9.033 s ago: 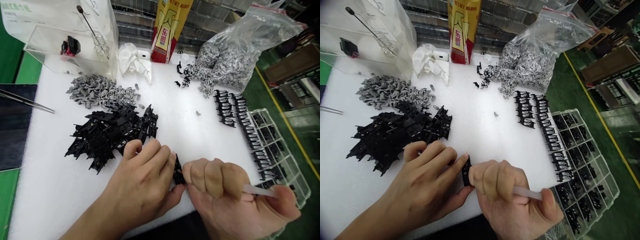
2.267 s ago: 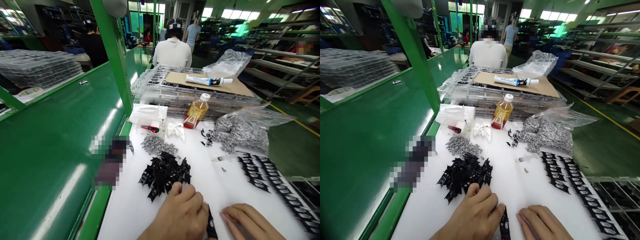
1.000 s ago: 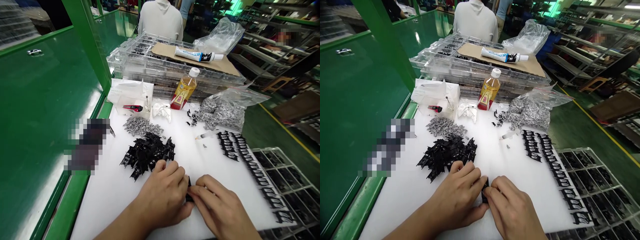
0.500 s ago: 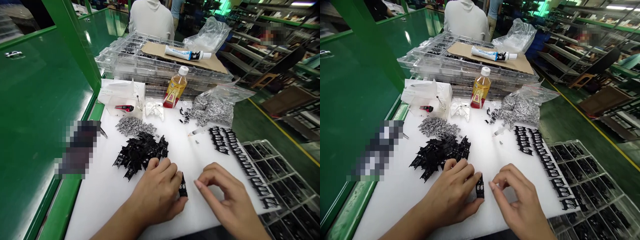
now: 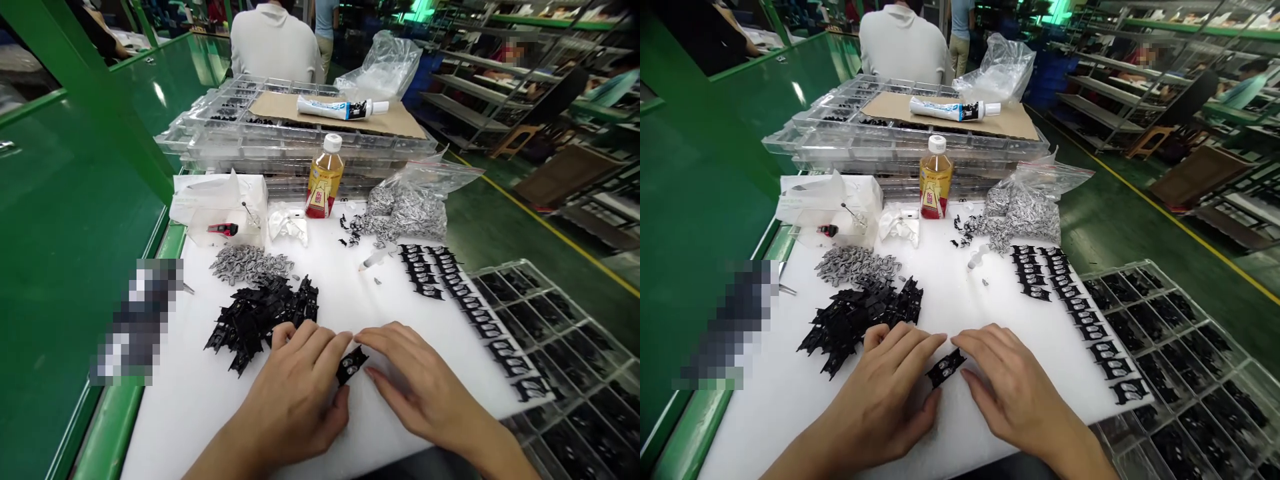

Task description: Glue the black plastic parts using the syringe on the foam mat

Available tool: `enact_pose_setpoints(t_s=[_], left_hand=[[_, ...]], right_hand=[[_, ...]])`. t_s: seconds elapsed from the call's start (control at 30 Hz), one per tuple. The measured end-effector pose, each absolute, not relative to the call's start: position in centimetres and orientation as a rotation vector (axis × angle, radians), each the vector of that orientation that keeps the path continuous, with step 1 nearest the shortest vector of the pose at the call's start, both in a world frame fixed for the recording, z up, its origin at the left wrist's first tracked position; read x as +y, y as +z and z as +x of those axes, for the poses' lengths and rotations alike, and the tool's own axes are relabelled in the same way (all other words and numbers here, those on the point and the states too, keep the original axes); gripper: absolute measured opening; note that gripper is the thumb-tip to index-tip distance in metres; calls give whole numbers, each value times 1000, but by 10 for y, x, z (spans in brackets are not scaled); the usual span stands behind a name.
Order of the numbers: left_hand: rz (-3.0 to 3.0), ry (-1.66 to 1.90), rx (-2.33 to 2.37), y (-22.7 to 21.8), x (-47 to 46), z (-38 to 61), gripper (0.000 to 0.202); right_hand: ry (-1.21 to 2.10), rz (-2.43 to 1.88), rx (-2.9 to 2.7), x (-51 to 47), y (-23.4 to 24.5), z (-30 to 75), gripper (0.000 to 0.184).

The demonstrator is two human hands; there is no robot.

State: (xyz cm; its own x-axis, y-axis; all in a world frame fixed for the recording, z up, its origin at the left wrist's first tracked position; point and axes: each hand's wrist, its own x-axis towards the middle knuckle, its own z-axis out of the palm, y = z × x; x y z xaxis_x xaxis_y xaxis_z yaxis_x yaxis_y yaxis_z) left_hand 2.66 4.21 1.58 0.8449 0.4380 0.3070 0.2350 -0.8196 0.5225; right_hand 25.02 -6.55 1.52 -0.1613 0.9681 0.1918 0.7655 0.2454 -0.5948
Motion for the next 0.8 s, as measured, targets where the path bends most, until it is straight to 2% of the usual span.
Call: enact_pose_setpoints(t_s=[0.13,0.23,0.4,0.8], left_hand=[[2522,657,569,11,41,27,34],[2493,698,557,12,42,27,23],[2494,711,555,15,45,28,23],[2515,702,548,12,44,28,22]], right_hand=[[539,-1537,-1889,-63,9,256,32],[574,-1552,-1786,-64,7,260,28],[614,-1565,-1732,-64,11,261,20],[604,-1616,-1821,-66,16,257,31]])
